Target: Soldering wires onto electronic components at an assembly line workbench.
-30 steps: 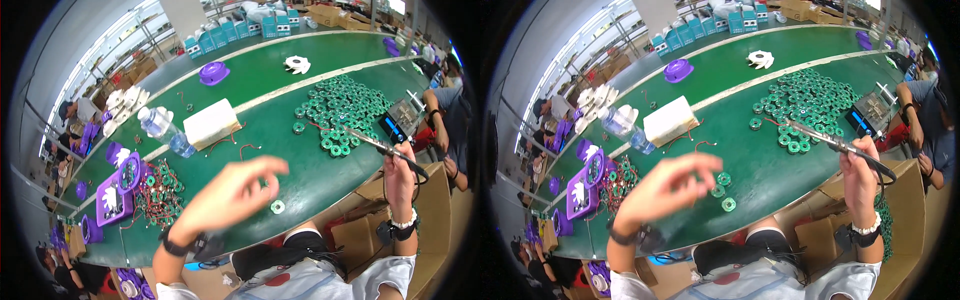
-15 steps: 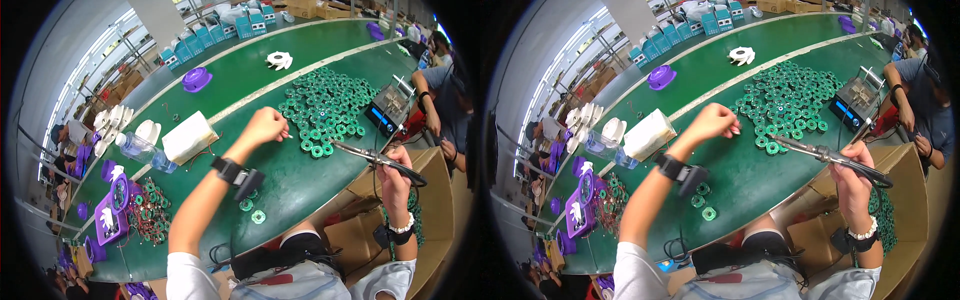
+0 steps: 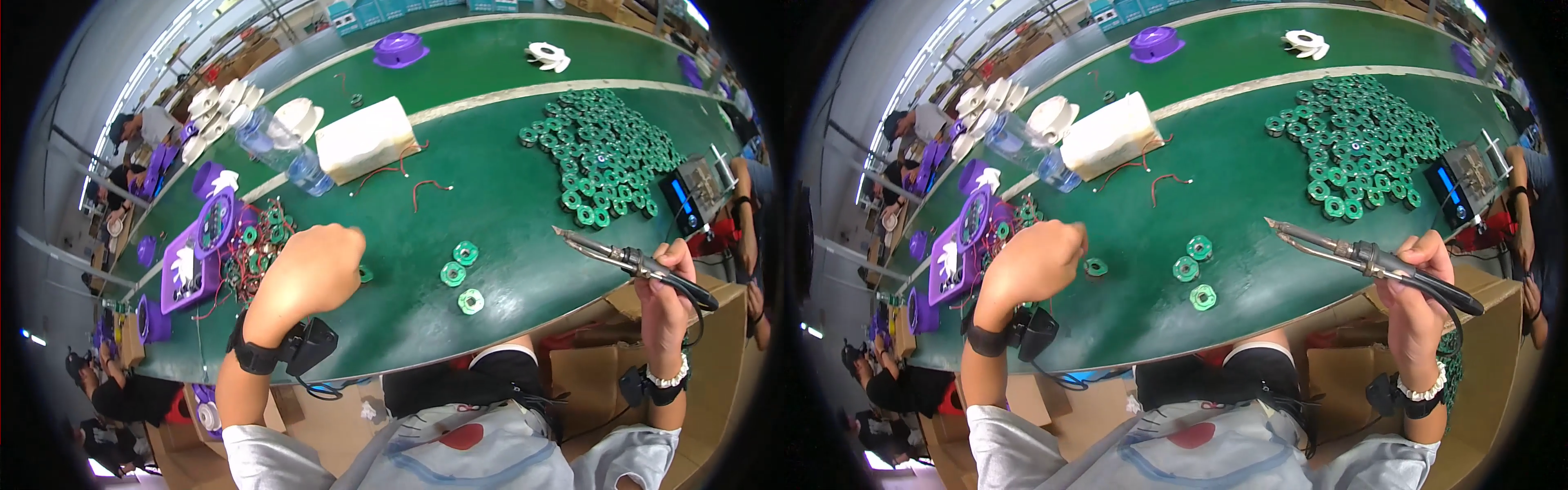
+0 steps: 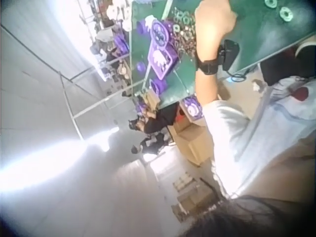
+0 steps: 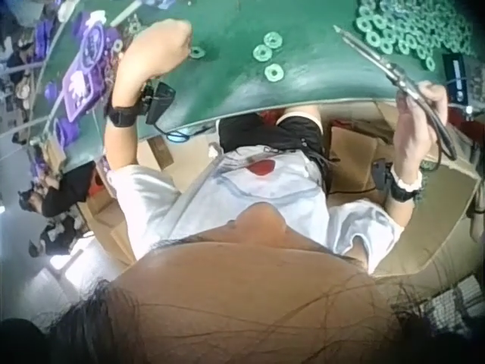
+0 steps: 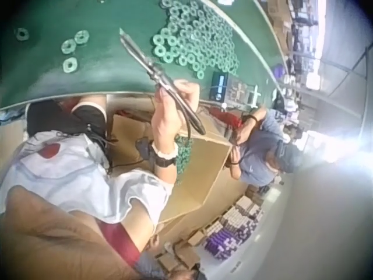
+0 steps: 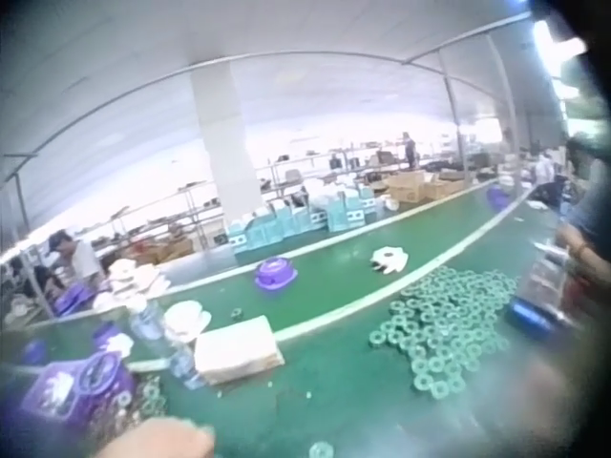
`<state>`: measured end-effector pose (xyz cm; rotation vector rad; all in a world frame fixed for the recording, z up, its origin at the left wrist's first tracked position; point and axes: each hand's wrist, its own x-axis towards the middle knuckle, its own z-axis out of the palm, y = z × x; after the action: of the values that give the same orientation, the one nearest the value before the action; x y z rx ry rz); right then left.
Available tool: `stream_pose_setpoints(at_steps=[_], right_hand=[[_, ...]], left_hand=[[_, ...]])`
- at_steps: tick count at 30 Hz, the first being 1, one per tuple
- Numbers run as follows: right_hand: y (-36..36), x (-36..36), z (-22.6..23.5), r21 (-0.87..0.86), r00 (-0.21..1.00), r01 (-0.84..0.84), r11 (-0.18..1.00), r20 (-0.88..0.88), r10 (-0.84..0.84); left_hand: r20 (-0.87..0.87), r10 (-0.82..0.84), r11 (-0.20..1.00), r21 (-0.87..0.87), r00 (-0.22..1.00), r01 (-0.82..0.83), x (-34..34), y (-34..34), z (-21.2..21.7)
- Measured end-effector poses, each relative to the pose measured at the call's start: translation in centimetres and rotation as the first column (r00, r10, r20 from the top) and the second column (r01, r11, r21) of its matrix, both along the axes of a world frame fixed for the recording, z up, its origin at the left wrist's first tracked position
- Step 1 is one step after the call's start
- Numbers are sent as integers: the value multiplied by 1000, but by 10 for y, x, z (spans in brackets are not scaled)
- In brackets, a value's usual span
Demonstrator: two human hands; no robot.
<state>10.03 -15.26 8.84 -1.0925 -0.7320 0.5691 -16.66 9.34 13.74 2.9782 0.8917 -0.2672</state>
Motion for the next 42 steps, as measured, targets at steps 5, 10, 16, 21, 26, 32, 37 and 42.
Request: stream_pose_setpoints(at_steps=[5, 10, 16, 21, 26, 32, 37, 42], right_hand=[[5, -8, -5, -50, 998, -57, 997, -18, 56], [7, -18, -15, -122, 997, -64, 991, -47, 59], [15, -36, -19, -166, 991, -123, 978, -68, 113], [32, -52, -31, -196, 981, -175, 965, -119, 153], [58, -77, -45, -297, 981, -192, 936, -88, 173], [72, -87, -58, -339, 978, -198, 920, -10, 207], [76, -90, -60, -345, 983, -177, 922, -18, 183], [75, -89, -63, -360, 982, -174, 917, 2, 187]], left_hand=[[-55, 114, 991, -61, 992, -117, -13, -9, -12], [357, 106, 946, -323, 928, 16, -6, -22, -35], [446, 278, 859, -512, 850, -13, -15, -29, -67], [611, 522, 757, -653, 595, 6, -21, -38, -83], [670, 532, 753, -654, 518, 72, -30, -35, -105], [666, 515, 792, -611, 540, -1, -39, -33, -100], [663, 481, 822, -568, 573, -32, -42, -32, -97], [654, 475, 830, -556, 588, -52, -42, -33, -92]])
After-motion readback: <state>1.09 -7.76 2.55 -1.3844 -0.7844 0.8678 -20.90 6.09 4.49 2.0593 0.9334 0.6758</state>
